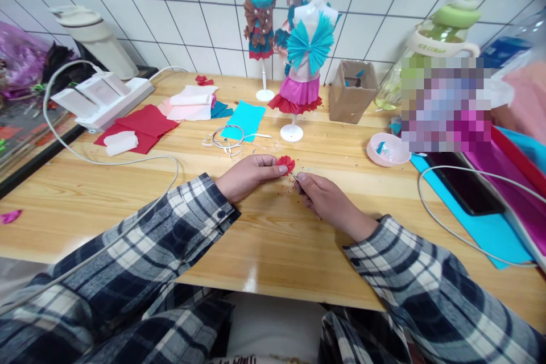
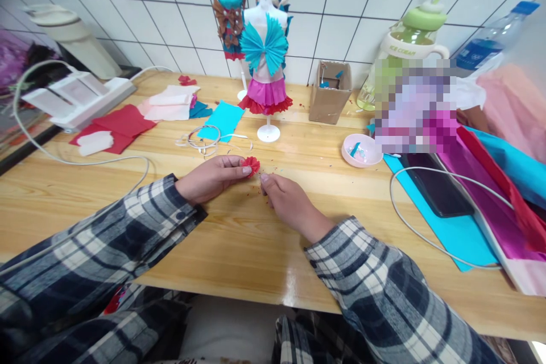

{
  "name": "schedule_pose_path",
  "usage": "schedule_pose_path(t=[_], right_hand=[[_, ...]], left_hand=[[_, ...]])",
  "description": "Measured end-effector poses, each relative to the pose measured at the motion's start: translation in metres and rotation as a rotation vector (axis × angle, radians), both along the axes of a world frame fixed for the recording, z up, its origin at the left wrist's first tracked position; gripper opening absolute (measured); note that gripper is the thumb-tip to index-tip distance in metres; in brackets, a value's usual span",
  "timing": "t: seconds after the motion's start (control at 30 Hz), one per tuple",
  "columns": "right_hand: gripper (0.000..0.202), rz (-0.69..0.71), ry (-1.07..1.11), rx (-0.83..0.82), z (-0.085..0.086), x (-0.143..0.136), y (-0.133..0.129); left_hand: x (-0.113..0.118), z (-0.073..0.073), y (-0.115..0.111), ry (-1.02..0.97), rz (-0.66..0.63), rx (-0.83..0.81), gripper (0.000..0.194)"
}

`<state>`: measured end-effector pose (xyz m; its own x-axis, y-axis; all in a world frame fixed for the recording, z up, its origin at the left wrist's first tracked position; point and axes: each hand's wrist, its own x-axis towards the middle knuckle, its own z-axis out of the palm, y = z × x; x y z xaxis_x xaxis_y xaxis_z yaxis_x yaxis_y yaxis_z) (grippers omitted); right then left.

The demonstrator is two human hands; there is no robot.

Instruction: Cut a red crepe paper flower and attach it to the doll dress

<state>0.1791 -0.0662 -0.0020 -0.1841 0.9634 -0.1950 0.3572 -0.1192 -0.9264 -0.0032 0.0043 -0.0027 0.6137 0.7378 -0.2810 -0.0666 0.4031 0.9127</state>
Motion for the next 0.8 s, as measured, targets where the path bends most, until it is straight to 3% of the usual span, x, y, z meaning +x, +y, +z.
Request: schedule_pose_path(t=[0.57, 0.8], right_hand=[[0.037, 0.097, -0.099, 0.107, 0.001, 0.001, 0.003], [0.038, 0.076, -0.068, -0.040, 0.010, 0.007, 0.002]], left_hand=[[-0.001, -0.002, 0.001, 0.013, -0.022, 0.036, 0.022], [-0.003, 0.000, 0.004, -0.018, -0.065, 0.049, 0.017]])
